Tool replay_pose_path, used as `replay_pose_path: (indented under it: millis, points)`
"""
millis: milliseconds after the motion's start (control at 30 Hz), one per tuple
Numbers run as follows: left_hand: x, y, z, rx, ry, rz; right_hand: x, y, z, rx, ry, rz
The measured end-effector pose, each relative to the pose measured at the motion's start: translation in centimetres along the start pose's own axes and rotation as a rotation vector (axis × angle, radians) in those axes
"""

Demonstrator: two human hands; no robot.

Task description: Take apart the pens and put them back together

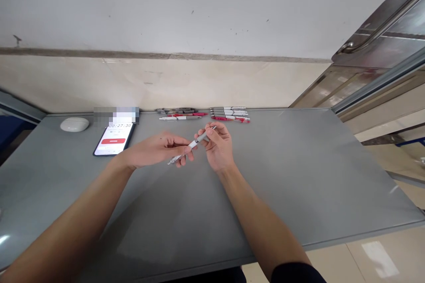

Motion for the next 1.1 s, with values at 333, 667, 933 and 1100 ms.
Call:
replay_pose_path:
  millis: [333, 667, 933, 1100]
  points:
    - [0.3, 0.4, 1.2, -0.013, 0.219, -0.245, 0.5, 0.1, -0.2, 0.041, -0.052, -0.123]
    - [0.1, 0.1, 1.2, -0.009, -0.044, -0.05, 0.5, 0.0, -0.3, 0.007, -0.016, -0.032]
    - [-0.4, 0.2, 0.9, 0.054, -0.124, 0.05, 0.8, -0.1, -0.7, -0.012, 0.005, -0.081]
    - [-0.1, 0.6, 0.7, -0.002, 0.022, -0.099, 1.2, 0.2, -0.7, 0.025, 0.049, -0.157]
Point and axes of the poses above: each hand's wrist, its own y-axis towards the middle knuckle, its own x-axis out of the back of the hand, z = x × y, the point moved 5 cm from there along y, towards the middle knuckle, and after that the axes turned 6 degrees about y, right-handed, at the moved point
